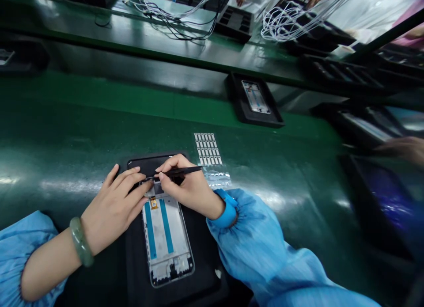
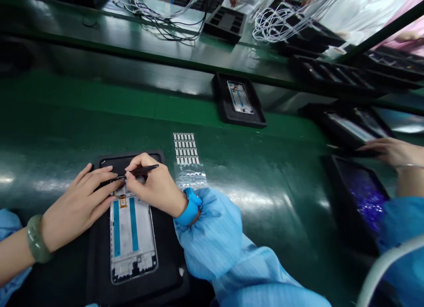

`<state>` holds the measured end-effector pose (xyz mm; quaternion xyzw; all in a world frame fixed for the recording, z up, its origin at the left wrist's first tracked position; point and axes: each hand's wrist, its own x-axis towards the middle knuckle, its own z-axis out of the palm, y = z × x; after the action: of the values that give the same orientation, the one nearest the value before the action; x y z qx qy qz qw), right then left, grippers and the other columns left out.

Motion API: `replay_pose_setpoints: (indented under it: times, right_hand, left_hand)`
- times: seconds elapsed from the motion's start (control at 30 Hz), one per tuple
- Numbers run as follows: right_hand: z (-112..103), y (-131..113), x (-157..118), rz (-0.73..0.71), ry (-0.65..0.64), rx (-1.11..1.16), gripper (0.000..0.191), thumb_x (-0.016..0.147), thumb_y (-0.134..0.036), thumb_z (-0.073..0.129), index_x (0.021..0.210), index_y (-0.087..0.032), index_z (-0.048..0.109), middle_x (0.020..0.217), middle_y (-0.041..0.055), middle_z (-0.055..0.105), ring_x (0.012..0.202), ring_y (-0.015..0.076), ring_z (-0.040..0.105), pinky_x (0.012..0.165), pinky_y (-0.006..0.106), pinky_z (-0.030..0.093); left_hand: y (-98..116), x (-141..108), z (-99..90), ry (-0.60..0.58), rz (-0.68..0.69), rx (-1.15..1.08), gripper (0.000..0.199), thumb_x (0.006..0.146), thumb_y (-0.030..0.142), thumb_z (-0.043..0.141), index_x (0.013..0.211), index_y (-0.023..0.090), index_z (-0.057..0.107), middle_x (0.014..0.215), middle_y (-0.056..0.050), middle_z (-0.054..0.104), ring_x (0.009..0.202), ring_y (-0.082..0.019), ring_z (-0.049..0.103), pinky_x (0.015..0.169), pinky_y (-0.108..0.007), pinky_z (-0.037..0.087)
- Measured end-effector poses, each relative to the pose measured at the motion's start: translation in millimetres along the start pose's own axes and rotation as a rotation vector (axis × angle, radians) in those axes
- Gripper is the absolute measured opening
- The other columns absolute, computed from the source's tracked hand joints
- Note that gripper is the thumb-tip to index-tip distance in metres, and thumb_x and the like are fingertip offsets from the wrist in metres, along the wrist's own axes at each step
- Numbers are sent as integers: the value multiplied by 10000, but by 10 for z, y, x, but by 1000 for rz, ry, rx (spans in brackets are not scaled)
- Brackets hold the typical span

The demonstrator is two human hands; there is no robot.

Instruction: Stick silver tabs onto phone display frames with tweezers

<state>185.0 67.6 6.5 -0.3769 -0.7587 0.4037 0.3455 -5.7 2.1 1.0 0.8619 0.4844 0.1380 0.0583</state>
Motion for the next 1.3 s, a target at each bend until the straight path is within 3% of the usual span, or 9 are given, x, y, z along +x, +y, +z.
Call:
replay_pose_setpoints:
  times: [0.43, 0.63, 0.73, 0.9, 1.3]
  right_hand:
    - [77, -70, -5, -37, 47, -175, 117, 744, -115, 520, 803, -209, 483, 797, -5, 591, 724, 113, 589, 651, 231, 478]
    - [117, -63, -34, -121, 46, -281, 107, 758, -123, 512, 803, -216, 482, 795, 9, 587, 741, 129, 591, 652, 246, 486]
    - [91, -42, -29, -95, 60, -217, 111, 755, -127, 526, 809, -214, 484, 789, 6, 585, 729, 126, 596, 653, 251, 493]
    - [34, -8, 3, 78, 35, 60, 80, 788, -183, 532, 817, -208, 462, 812, 8, 592, 724, 117, 626, 647, 246, 515]
    - [46, -10, 13, 19, 12, -41, 94, 767, -168, 547, 820, -210, 482, 817, 11, 601, 754, 133, 602, 684, 267, 489]
  left_hand:
    - [0, 4, 5, -8, 4, -12, 273, 913, 236, 415, 1151, 189, 539, 1147, -88, 570, 1211, -259, 441, 1042, -554, 292]
    - [-11, 0, 10, -7, 11, -15, 270, 911, 234, 412, 1135, 173, 549, 1149, -94, 569, 1214, -264, 437, 1047, -553, 285]
    - [-15, -7, -2, -22, 27, -23, 299, 912, 255, 406, 1175, 184, 528, 1176, -94, 557, 1226, -270, 423, 1049, -571, 268]
    - [-9, -17, -27, -51, 16, -58, 331, 902, 298, 425, 1216, 217, 491, 1210, -86, 534, 1239, -266, 402, 1045, -577, 269]
    - [-1, -10, -26, -41, 2, -71, 321, 894, 302, 436, 1188, 196, 511, 1200, -96, 541, 1235, -273, 409, 1050, -575, 263]
